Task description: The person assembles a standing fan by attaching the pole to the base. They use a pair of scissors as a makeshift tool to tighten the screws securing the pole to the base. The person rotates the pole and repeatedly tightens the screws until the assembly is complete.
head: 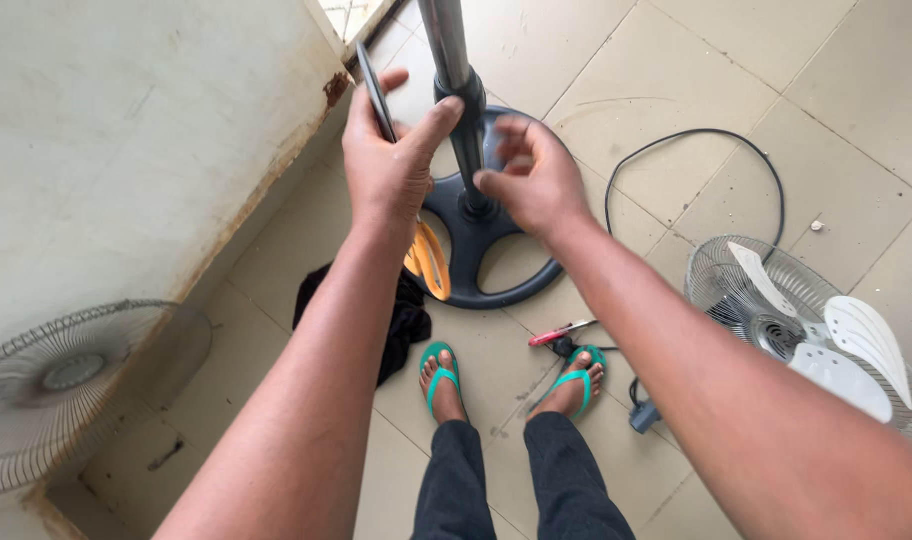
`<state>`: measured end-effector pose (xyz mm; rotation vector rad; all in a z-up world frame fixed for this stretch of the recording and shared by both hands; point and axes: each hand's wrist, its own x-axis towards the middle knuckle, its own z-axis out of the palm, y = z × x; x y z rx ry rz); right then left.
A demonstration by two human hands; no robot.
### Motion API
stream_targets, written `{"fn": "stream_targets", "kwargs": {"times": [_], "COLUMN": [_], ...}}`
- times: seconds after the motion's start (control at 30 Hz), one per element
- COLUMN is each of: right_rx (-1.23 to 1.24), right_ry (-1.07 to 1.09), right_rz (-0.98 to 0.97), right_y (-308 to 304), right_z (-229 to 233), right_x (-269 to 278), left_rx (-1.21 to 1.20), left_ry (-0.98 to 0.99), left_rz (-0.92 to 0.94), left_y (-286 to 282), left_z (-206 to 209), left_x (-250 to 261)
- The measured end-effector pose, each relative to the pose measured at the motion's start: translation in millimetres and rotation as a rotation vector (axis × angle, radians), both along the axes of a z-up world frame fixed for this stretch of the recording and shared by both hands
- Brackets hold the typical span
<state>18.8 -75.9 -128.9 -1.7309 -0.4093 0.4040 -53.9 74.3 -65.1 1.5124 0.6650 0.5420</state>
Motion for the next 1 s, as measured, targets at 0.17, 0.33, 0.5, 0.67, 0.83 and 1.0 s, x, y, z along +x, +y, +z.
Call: {"fn": "stream_targets", "kwargs": {"times": [0.17, 0.33, 0.5, 0.67, 0.83, 1.0], "right_rx": [0.026, 0.072, 0.140, 0.285, 0.010, 0.021], "right_ry": [0.039, -0.017, -0.220, -0.058, 0.100, 0.083], "right_rz": [0.338, 0.310, -0.237, 0.140, 0.660, 0.365], "right_y": [36.0, 63.7, 89.6, 79.6, 65.1, 69.2], "right_z": [10.6, 29.7, 13.7, -6.4, 29.8, 38.8], "right_x": [60.5, 54.1, 11.1, 38.9, 91.0, 54.7], "left_rx": [0.426, 0.695, 0.784, 0.798, 0.819, 0.782], "left_ry": [-0.076, -0.126, -0.135, -0.087, -0.196, -0.056], "left_rz": [-0.309, -0.398, -0.179, -0.460, -0.679, -0.511], "left_y": [43.0, 49.2, 29.1, 53.9, 66.0, 53.0], "left_z": [43.2, 51.8, 31.7, 39.6, 52.4, 55.0], "left_x": [28.1, 56.5, 63.3, 73.8, 82.8, 75.4]}}
